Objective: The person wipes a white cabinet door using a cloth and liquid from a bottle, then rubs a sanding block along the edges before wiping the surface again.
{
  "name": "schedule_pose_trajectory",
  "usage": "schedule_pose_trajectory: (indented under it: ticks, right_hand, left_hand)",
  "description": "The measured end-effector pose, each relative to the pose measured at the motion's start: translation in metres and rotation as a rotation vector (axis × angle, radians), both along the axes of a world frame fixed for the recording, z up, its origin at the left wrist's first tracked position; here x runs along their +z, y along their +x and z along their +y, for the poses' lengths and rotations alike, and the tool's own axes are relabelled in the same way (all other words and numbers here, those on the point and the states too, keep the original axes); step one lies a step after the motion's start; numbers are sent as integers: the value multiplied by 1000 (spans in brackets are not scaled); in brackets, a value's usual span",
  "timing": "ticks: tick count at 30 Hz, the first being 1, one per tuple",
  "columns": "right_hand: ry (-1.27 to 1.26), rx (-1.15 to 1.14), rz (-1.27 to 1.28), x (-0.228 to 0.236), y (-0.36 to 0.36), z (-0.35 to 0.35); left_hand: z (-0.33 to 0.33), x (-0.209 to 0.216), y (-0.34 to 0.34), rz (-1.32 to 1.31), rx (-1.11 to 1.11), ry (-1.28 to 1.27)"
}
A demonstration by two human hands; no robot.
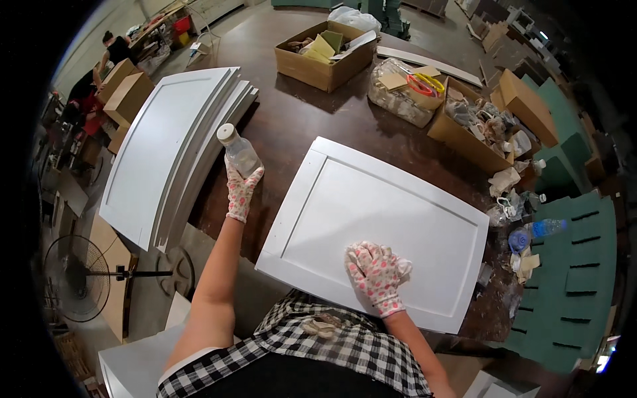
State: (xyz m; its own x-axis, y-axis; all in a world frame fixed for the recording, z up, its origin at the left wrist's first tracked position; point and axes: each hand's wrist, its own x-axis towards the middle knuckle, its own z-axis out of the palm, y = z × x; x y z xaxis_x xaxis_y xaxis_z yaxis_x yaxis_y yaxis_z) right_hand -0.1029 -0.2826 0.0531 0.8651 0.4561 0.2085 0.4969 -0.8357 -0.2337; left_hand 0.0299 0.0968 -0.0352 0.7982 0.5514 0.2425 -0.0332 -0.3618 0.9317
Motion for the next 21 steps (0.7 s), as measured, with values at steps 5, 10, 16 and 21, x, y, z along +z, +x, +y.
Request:
schedule_pose_trajectory:
  ticks: [5,10,16,21]
  right_hand:
    - [162,-95,46,-7,1,-8]
    - [181,-192,35,-2,-1,5]
    - [1284,-442,568,-5,14,-20]
    - [1403,-364,360,65,53,-18]
  left_hand:
    - [-6,10,11,95,-75,-215]
    - [15,-11,20,51,-88,-175]
    - [-1,48,1,-56,-355,-274]
    - [-27,115,-17,-36,-574,331]
